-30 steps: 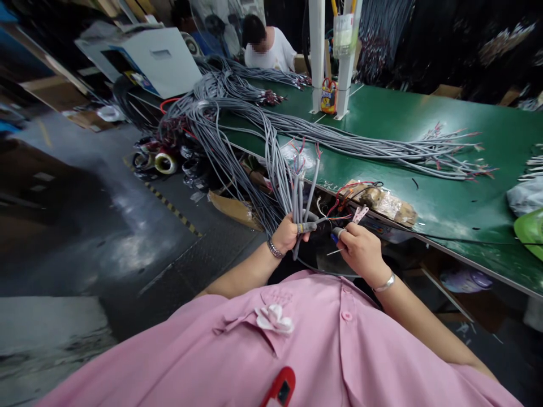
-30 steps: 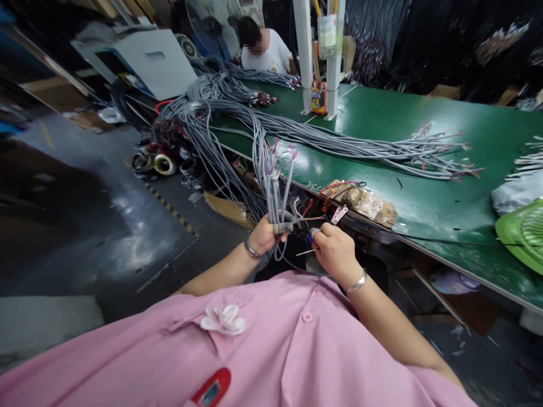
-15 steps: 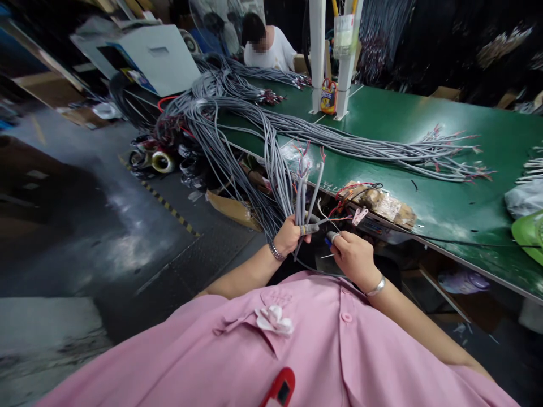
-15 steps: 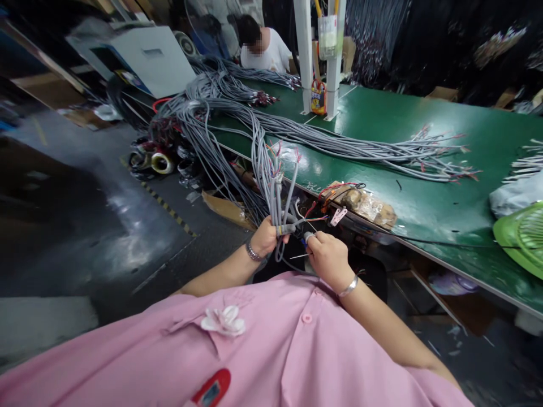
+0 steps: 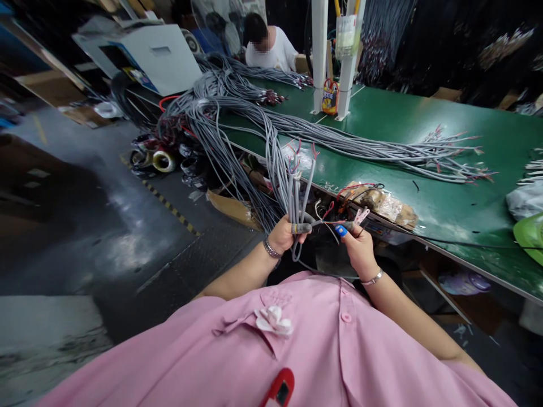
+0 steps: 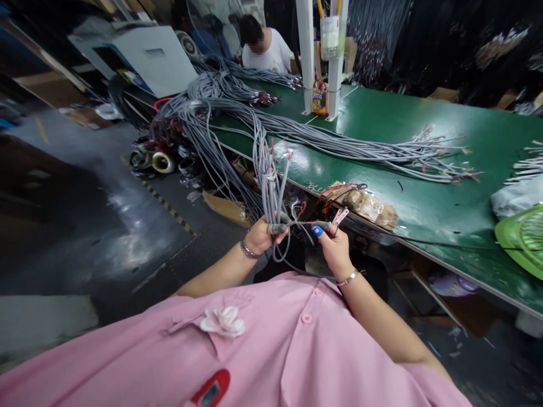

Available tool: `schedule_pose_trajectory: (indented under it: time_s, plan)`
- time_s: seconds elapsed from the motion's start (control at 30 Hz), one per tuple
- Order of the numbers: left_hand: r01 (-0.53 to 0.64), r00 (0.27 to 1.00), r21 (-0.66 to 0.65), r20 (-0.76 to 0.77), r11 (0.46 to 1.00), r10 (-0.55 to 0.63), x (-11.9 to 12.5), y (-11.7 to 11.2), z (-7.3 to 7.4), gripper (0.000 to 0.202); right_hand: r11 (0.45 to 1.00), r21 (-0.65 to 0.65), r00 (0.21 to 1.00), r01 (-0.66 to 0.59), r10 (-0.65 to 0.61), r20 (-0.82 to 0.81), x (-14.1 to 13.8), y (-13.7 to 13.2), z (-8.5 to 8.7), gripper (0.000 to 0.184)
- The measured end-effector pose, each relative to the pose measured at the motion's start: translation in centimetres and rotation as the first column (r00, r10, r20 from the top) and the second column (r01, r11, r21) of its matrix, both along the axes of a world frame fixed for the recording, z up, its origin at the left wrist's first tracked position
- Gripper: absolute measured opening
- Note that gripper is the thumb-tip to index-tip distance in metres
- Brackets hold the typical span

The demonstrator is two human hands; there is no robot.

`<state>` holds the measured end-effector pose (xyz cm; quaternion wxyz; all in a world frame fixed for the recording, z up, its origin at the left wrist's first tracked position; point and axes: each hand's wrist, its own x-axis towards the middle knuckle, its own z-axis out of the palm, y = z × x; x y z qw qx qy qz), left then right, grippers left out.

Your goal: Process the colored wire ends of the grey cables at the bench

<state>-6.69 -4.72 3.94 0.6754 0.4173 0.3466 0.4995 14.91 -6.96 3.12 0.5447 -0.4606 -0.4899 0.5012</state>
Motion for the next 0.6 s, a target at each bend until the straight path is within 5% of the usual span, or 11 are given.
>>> schedule_pose_trajectory:
  time_s: [0.27,0.43,0.6]
  plan:
    - [0.151,0.988,-0.008,0.033,0.989,-0.15,-1.4,0.1,-0.4,0.036,0.997,0.0,0.997,-0.08,0.08,-0.023,-0.4,0.2,1.0,0.026]
    - [0.267,0.961,-0.08,-0.058,0.96,-0.271,-1.5,-0.2,0.0,0.033,0.971,0.14,0.981,-0.193,0.187,0.054,-0.9,1.1,1.9,0.022]
    - [0.298,0.942,-0.105,-0.126,0.949,-0.31,-1.3,-0.6,0.5,0.033,0.921,0.308,0.952,-0.238,0.159,0.26,-1.5,1.6,2.2,0.019]
